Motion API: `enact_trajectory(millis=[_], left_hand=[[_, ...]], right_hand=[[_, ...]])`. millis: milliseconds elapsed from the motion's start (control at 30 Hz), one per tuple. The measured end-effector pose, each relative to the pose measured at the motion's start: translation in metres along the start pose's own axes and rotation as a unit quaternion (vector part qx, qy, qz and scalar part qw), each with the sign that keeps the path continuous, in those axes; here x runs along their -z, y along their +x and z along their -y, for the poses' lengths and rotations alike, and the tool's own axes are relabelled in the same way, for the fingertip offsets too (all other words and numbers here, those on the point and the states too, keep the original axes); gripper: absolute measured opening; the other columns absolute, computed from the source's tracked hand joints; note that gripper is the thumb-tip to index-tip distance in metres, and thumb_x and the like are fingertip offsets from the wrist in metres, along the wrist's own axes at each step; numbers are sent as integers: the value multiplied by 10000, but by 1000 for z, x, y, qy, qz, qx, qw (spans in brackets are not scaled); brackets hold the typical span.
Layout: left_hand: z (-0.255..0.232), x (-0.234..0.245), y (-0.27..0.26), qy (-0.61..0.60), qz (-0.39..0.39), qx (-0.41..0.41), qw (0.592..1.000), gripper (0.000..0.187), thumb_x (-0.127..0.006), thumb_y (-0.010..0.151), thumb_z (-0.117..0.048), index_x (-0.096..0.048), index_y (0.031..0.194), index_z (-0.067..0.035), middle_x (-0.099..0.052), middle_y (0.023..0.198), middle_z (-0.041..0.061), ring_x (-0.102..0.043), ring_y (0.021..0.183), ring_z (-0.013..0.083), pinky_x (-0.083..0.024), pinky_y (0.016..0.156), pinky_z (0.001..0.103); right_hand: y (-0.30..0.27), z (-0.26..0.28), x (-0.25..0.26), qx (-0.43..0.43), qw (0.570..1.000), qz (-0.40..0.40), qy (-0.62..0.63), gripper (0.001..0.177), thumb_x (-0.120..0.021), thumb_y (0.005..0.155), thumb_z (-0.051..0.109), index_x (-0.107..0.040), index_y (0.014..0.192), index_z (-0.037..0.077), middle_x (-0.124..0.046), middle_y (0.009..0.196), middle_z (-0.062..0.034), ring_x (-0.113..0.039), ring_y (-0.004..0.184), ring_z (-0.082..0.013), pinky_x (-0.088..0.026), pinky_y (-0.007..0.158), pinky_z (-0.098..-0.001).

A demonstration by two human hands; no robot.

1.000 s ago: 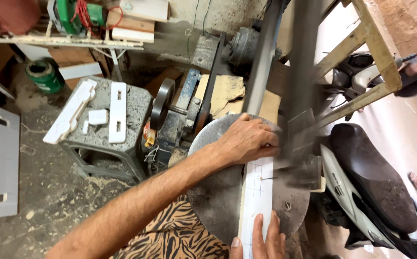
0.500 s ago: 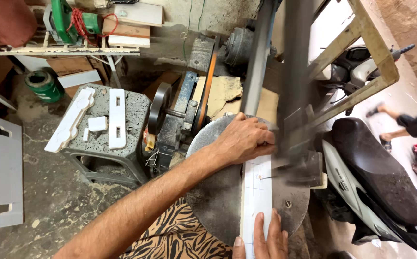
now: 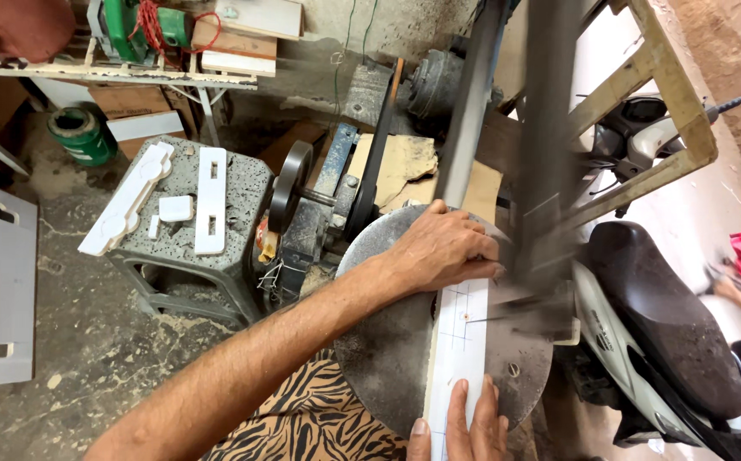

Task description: The person uses a scroll saw to cut a rectangular wooden piece along marked lines, rotating the wood by hand to follow the template and then adjusting the saw blade.

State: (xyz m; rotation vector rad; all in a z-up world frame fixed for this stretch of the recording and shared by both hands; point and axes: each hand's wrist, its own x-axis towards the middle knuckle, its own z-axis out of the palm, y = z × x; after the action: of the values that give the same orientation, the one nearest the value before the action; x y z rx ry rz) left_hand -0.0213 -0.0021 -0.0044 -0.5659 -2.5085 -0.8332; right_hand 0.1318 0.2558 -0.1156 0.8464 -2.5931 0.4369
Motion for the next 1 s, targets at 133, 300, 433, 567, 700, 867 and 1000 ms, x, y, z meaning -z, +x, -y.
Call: enact_trajectory(millis=[133,300,433,567,700,867,1000], left_hand=[[0,1,0,-17,-7,1,1000,257,-729,871,-454,-784,845,-204,-722,847,-15,-649,921,218,-389,787,436],[2,-3,1,-7,-8,-2,1000,230,-715,881,-435,-794,889,-219,-716,851,-17,-652,927,208,-390,795,426],[3,-1,1,-15,12,12,1000,225,-714,901,-433,-794,902,-222,-714,831,-27,-649,900,187,-390,807,414],[1,1,3,-13,0,5,1000,231,-723,864,-438,-791,884,-218,-717,844,-39,-647,889,178,-390,787,405],[2,1,3,-10,-6,1,1000,220,-726,861,-425,-794,886,-218,-717,842,-31,-655,899,187,-390,782,409],[4,-1,4,-11,2,1,1000,240,-719,889,-446,-796,886,-219,-720,829,-16,-663,917,206,-386,787,421],[6,-2,4,-5,4,1,1000,209,-716,881,-414,-793,884,-219,-737,879,-35,-673,929,197,-392,798,423]], right_hand=[[1,-1,3,6,1000,6,-8,764,-632,764,408,-522,1367,-49,-432,1401,-432,-480,1281,-600,-411,893,-793],[-1,-4,2,10,1000,-4,-7,764,-624,771,405,-510,1378,-46,-429,1408,-434,-494,1279,-594,-413,909,-791],[-2,-5,-2,0,1000,14,-6,747,-622,777,392,-511,1372,-46,-426,1410,-426,-481,1301,-579,-387,925,-807],[-1,-5,-3,9,1000,28,-6,744,-615,773,389,-511,1361,-55,-419,1399,-429,-467,1305,-575,-370,912,-814],[2,-3,0,-9,999,30,-8,739,-628,781,395,-522,1355,-59,-412,1411,-435,-462,1312,-586,-369,922,-809],[8,5,7,5,1000,6,15,727,-628,809,391,-531,1367,-65,-424,1420,-432,-477,1315,-589,-377,934,-793],[8,15,7,-25,999,-32,10,728,-638,789,387,-556,1365,-50,-464,1428,-410,-494,1316,-576,-392,975,-772]])
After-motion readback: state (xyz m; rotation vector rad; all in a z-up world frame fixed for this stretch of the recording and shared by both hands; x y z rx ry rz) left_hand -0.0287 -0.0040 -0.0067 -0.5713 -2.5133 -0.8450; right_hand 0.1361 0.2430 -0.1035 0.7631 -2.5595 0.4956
